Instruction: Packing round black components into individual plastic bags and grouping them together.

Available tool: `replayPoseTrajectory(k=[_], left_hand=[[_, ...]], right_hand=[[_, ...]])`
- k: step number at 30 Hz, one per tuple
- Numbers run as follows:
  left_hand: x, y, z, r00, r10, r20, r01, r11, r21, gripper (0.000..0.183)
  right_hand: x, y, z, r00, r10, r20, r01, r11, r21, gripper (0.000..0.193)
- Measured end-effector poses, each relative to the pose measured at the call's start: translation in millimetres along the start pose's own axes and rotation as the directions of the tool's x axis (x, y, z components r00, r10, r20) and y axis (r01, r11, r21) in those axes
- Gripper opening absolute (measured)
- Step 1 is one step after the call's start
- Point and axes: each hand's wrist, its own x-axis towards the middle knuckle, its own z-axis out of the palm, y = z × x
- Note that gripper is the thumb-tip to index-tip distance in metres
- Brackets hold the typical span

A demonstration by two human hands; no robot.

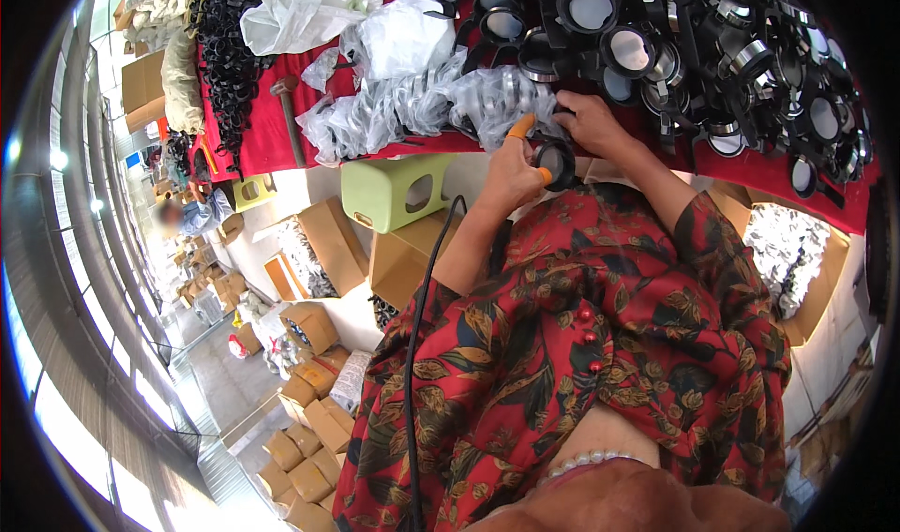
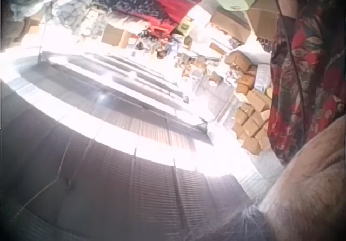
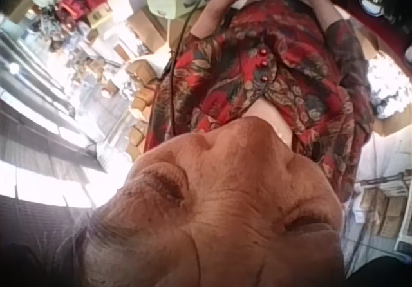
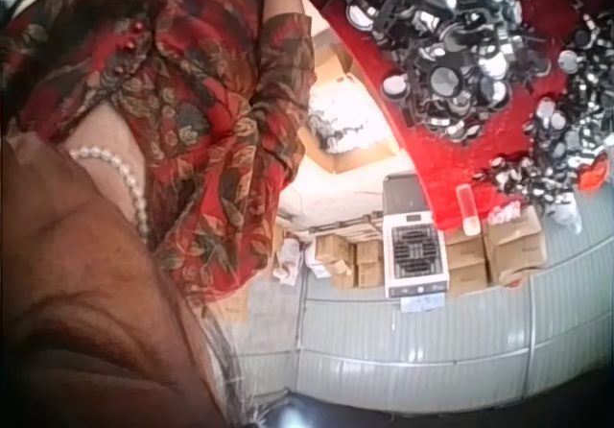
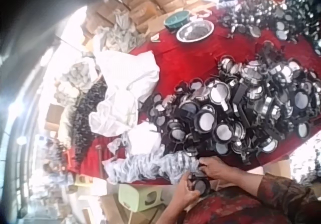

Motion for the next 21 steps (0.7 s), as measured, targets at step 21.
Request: replayPoseTrajectory(k=[21], left_hand=[[-34.2,7.5,-27.7,0.993,0.116,-0.024,-0.119,0.974,-0.194,0.063]], right_hand=[[4.8,-45.7,-9.1,0.873,-0.409,-0.267,0.277,0.865,-0.419,0.025]])
